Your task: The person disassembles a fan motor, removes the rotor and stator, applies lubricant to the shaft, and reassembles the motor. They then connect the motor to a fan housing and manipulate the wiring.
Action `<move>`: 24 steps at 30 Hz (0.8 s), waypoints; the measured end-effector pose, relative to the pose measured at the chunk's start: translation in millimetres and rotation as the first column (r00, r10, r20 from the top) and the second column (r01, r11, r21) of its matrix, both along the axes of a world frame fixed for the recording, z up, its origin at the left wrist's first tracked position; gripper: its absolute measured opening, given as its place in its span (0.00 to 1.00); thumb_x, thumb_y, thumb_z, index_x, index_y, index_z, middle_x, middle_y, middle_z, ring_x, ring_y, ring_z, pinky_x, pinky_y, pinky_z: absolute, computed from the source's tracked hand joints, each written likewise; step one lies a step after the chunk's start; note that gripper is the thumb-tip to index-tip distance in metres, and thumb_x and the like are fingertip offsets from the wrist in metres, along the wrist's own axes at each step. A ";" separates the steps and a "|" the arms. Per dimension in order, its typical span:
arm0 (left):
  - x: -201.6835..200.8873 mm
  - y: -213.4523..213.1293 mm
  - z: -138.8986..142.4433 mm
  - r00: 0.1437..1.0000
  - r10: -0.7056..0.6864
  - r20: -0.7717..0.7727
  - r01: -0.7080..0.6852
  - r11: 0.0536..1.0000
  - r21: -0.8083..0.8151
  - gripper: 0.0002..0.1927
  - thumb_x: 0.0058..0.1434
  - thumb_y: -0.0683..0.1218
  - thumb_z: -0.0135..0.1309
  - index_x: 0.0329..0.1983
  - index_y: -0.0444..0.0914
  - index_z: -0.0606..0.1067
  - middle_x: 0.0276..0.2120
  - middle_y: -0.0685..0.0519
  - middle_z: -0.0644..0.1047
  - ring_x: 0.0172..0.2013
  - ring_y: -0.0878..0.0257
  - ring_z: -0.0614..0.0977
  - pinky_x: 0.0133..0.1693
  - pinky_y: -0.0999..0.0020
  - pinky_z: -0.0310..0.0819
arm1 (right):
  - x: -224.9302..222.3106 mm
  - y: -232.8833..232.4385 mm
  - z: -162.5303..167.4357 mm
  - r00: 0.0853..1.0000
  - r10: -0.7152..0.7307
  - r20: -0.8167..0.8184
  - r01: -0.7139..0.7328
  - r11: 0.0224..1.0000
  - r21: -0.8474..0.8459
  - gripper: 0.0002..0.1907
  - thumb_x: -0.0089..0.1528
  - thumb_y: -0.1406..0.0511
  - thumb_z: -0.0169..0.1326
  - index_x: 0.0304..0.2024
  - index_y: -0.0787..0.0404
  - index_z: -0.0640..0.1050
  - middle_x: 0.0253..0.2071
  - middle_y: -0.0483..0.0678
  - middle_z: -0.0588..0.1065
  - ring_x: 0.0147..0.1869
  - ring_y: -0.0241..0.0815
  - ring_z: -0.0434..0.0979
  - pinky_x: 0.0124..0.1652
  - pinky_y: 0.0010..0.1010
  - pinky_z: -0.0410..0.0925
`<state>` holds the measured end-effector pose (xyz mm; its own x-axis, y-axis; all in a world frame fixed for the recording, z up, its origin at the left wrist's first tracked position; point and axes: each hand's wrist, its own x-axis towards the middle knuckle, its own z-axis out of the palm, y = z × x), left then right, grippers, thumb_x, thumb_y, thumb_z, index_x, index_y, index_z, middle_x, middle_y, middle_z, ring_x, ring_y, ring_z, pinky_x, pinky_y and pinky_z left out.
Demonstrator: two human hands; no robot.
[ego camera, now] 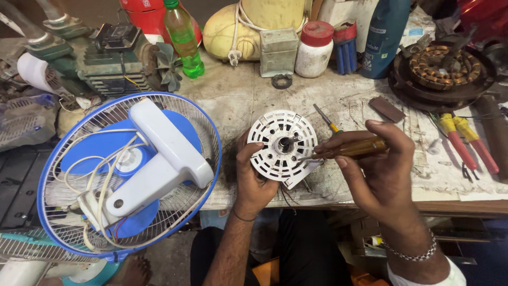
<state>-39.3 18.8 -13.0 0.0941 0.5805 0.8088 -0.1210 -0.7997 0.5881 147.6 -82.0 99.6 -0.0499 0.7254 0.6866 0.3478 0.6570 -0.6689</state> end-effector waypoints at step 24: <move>-0.5 -0.5 9.9 1.000 -0.029 -0.004 0.029 0.998 -0.051 0.45 0.48 0.26 0.55 0.67 0.46 0.58 0.65 0.40 0.63 0.67 0.48 0.70 0.67 0.55 0.74 | -9.6 7.5 7.1 0.968 -0.040 0.247 0.019 0.996 0.090 0.38 0.64 0.80 0.54 0.69 0.53 0.53 0.53 0.59 0.76 0.57 0.48 0.83 0.55 0.37 0.80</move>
<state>-39.9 18.3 -3.1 0.1154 0.6182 0.7775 -0.1406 -0.7647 0.6289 138.0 -74.4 106.7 -0.2062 0.6673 0.7156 0.5159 0.6956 -0.4999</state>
